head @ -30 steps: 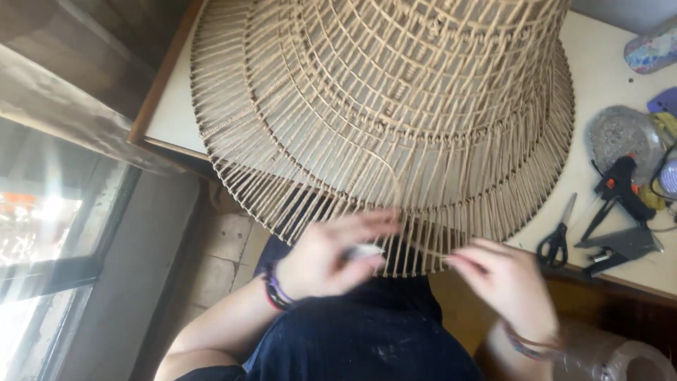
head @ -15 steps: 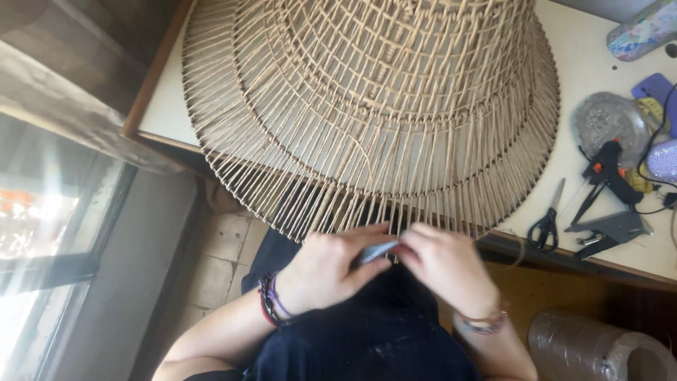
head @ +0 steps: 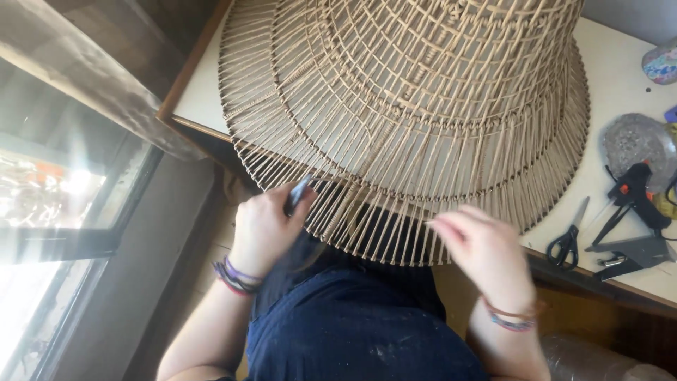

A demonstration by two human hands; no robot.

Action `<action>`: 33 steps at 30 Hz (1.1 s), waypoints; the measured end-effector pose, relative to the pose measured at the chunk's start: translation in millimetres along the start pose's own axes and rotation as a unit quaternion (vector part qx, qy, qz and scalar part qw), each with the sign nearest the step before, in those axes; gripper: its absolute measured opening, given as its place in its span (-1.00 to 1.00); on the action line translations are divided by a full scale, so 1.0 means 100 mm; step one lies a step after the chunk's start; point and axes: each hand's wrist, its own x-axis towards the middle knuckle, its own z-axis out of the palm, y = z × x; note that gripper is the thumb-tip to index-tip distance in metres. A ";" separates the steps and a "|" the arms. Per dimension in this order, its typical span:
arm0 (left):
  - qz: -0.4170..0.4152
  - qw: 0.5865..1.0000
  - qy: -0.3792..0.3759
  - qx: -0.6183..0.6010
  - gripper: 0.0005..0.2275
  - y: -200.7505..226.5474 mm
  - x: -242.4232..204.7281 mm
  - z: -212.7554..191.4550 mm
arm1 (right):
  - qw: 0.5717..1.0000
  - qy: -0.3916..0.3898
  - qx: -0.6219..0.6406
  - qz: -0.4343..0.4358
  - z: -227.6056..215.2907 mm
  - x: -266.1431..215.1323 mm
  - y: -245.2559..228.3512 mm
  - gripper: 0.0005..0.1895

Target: A person is weaving wicker strands into a large lampshade frame and using pliers to trim the excess material.

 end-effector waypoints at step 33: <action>0.115 0.985 0.098 0.078 -0.86 0.25 0.30 0.11 | 0.992 0.092 0.074 0.040 0.11 0.18 0.04 -0.91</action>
